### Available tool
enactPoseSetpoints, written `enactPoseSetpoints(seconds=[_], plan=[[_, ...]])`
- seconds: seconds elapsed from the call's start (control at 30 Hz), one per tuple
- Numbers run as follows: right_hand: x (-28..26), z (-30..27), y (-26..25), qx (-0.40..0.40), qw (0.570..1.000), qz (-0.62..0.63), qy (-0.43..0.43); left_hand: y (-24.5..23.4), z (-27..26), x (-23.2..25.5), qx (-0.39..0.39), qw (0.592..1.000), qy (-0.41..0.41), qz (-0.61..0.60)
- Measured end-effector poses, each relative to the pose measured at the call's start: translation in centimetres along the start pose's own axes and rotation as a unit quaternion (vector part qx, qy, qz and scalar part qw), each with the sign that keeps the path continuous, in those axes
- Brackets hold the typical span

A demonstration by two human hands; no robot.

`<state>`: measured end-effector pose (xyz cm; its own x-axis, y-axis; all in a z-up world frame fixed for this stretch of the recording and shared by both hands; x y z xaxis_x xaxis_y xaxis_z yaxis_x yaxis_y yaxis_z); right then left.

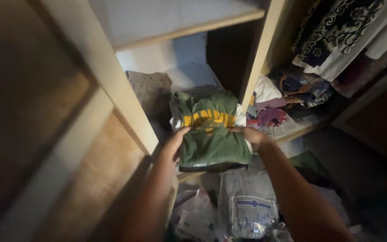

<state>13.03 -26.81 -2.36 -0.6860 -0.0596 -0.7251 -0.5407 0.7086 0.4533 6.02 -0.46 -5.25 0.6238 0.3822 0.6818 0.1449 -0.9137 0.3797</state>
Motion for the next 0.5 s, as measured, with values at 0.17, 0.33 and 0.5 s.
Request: enactPoseSetpoints(seconds=[0.17, 0.33, 0.5], plan=[[-4.3, -8.3, 7.2, 0.139, 0.986, -0.087, 0.039, 0.0, -2.3, -0.7, 0.031, 0.999, 0.014, 0.007], [-7.8, -15.5, 13.8, 0.148, 0.986, -0.051, 0.049, 2.0, -6.4, -0.4, -0.036, 0.987, 0.150, -0.040], [-9.9, -21.9, 17.9, 0.134, 0.990, -0.036, 0.025, 5.4, -13.1, -1.1, -0.031, 0.990, 0.110, -0.081]])
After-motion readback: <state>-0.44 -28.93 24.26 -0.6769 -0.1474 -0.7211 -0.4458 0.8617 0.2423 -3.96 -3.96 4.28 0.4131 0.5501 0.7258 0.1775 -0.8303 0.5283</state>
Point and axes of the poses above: each hand's wrist, its own z-axis towards the middle knuckle, its own y-axis out of the palm, x = y × z, the point moved 8 cm from there along z, towards the middle knuckle, and after that the axes turned 5 degrees about -x, right-handed, at the moved point
